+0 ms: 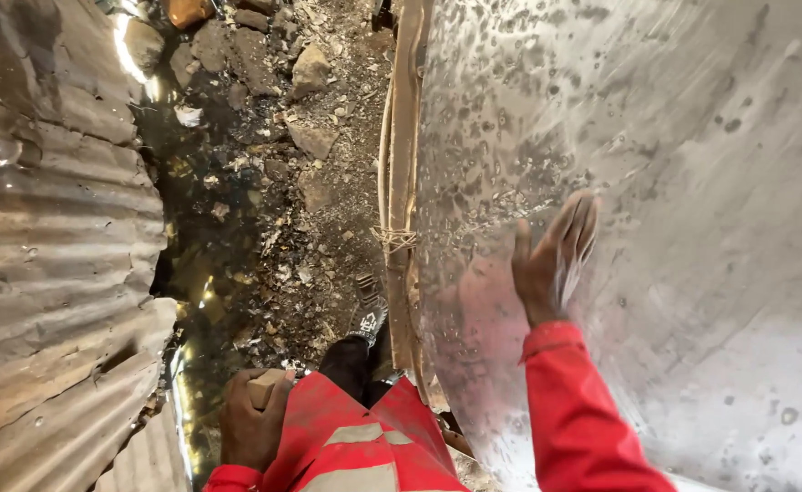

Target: Using a small block to mark or rub the surface of a car hood, likely as part of a vinyl wrapping or surface preparation process.

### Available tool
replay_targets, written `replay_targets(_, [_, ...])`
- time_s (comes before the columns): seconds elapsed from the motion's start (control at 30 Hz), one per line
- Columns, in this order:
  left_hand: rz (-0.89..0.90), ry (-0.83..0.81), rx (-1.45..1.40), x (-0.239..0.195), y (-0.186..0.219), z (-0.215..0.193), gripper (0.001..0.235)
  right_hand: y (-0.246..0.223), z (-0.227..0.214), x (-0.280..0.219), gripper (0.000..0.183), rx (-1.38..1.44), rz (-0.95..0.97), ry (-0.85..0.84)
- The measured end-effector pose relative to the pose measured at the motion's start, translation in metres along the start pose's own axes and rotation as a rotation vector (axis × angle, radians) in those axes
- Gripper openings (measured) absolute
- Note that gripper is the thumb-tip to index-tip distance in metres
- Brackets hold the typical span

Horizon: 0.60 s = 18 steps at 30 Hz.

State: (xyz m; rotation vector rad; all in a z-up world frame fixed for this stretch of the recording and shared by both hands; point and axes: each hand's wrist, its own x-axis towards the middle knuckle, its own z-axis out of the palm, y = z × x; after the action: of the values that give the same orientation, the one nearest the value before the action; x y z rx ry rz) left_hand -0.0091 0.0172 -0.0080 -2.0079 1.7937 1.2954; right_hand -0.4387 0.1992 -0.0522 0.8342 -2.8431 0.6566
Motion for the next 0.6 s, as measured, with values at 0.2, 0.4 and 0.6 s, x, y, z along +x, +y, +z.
replay_targets(0.2, [0.073, -0.047, 0.054, -0.002, 0.012, 0.020, 0.048, -0.034, 0.080, 0.027, 0.109, -0.043, -0.276, -0.019])
replay_targets(0.4, [0.110, -0.038, 0.019, -0.010, 0.004, 0.004, 0.043, -0.072, 0.089, 0.010, 0.108, -0.060, -0.467, -0.335])
replay_targets(0.6, [0.048, 0.024, 0.011, -0.009, -0.014, -0.002, 0.048, -0.048, 0.101, -0.001, 0.139, -0.315, -0.218, -0.382])
